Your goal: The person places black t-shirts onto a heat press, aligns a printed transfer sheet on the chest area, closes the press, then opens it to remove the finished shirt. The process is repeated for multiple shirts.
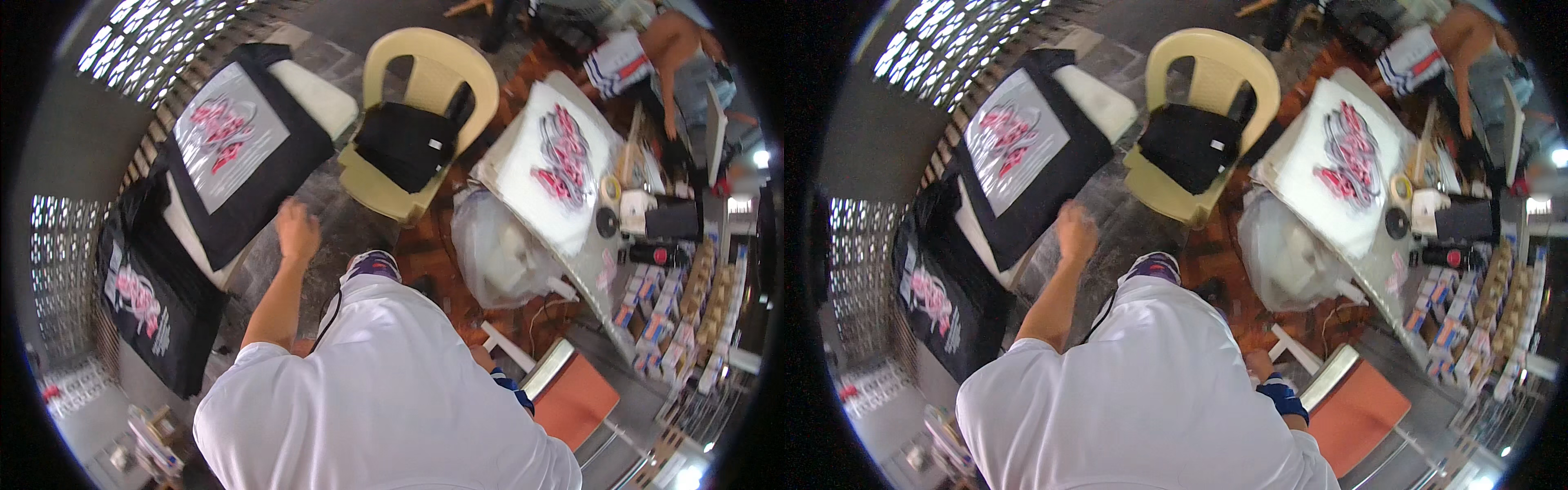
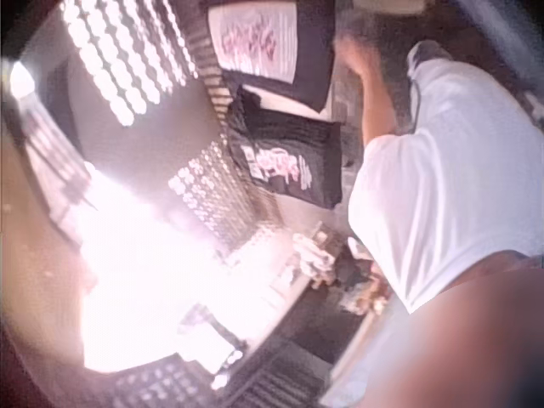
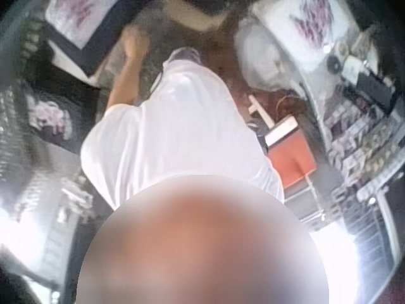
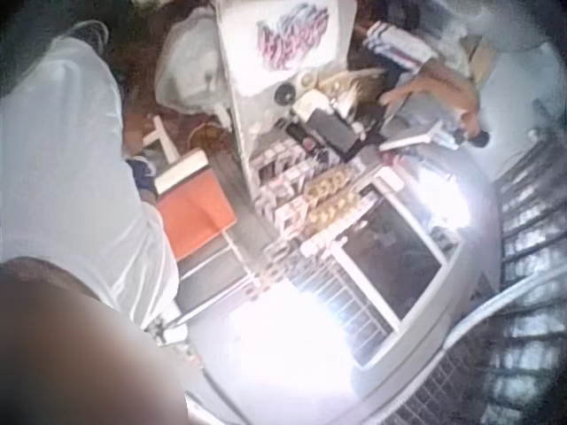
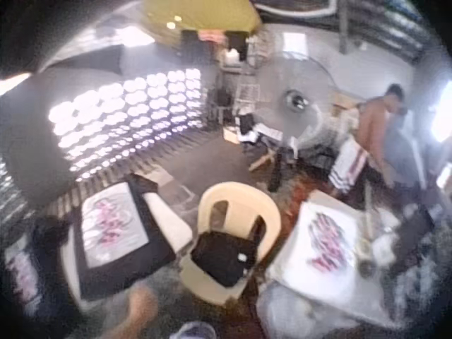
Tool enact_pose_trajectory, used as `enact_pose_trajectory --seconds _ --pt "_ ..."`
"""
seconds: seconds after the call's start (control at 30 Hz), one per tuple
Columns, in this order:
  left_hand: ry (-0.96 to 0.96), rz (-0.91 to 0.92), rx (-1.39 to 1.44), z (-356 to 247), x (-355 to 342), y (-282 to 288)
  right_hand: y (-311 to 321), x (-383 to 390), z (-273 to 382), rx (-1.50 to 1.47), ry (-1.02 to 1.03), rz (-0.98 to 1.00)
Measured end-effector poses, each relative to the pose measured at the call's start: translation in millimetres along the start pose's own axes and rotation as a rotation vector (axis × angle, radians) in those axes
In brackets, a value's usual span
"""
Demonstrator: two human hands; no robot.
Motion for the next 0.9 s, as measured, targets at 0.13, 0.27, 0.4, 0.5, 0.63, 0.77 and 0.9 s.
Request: enact_pose_trajectory --seconds 0.13,0.27,0.4,0.5,0.63,0.77,0.9 --pt "-0.314 0.474 0.155 -108.0 -88.7 -92.1 -36.3 -4.9 33.8 -0.576 -0.243 -0.217" --pt "-0.322 0.634 -0.153 -132.6 -225.9 -210.7 101.3 -10.2 90.6 -1.922 -0.563 -0.569" --pt "-0.644 0.483 -0.397 -214.4 -252.7 -160.6 146.6 -44.1 130.1 -1.448 -0.632 -0.492" --pt "-0.779 0.57 -0.582 -237.0 -259.4 -176.5 184.2 -60.1 143.1 -1.253 -0.546 -0.373" --pt "-0.784 0.633 -0.453 -218.5 -291.7 -178.4 270.6 -71.2 129.9 -1.304 -0.469 -0.488" --pt "-0.905 0.664 -0.257 -215.3 -274.7 -102.0 348.4 -94.5 113.3 -1.649 -0.329 -0.802" --pt "-1.201 0.959 -0.21 -251.8 -134.9 19.5 405.0 -95.2 129.3 -1.953 0.012 -0.906"
Point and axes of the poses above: each hand's wrist, its own x-axis away from the middle knuckle, its own y-axis out of the back of the hand, z = x × y, the point moved 1 cm from there along -x, towards the middle knuckle, and after that the axes turned 12 degrees about z, right-handed, at the moved point
